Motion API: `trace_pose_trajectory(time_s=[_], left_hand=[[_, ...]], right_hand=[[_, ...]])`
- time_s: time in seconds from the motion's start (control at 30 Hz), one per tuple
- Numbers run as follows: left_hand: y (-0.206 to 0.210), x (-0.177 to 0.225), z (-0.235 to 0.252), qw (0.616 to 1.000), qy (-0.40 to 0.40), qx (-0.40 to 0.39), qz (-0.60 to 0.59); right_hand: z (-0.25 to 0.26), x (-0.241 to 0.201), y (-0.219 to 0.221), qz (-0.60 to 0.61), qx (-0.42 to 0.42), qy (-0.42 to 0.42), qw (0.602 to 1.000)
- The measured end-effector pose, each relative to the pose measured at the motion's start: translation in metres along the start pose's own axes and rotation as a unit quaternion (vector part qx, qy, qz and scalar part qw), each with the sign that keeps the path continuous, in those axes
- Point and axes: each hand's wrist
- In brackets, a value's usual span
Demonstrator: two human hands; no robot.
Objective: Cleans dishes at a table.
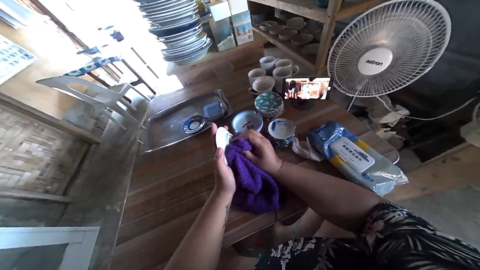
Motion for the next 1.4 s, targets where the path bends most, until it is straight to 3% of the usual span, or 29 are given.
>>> trace_pose_trajectory(time_s=[0.23,0.4,0.57,0.77,0.9,1.03,1.17,1.4], left_hand=[[0.0,-0.007,-0.001,0.983,0.141,-0.03,0.11],[0.002,-0.007,-0.002,0.979,0.142,-0.069,0.127],[-0.006,-0.004,0.003,0.973,0.153,-0.081,0.15],[-0.008,-0.002,0.008,0.976,0.138,-0.075,0.149],[-0.013,-0.004,0.011,0.978,0.142,-0.071,0.138],[-0.016,-0.004,0.013,0.976,0.154,-0.064,0.139],[-0.016,-0.005,0.014,0.971,0.168,-0.061,0.158],[-0.01,-0.004,0.009,0.969,0.166,-0.064,0.174]], right_hand=[[0.0,-0.007,-0.003,-0.046,0.038,0.054,0.997],[0.003,-0.009,-0.007,-0.038,0.087,0.104,0.99],[0.006,-0.009,-0.009,0.154,0.039,0.209,0.965],[0.008,-0.005,-0.009,0.205,0.009,0.203,0.957],[0.01,-0.009,-0.013,0.217,-0.061,0.245,0.943],[0.013,-0.005,-0.015,0.17,-0.125,0.235,0.949],[0.013,-0.002,-0.014,0.058,-0.133,0.192,0.971],[0.012,-0.006,-0.012,-0.08,-0.063,0.173,0.98]])
Point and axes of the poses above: each hand's wrist, its own z-axis towards the middle knuckle, its own y-axis out of the palm, x = y × z, and after that the axes turned 7 degrees about x, right-handed
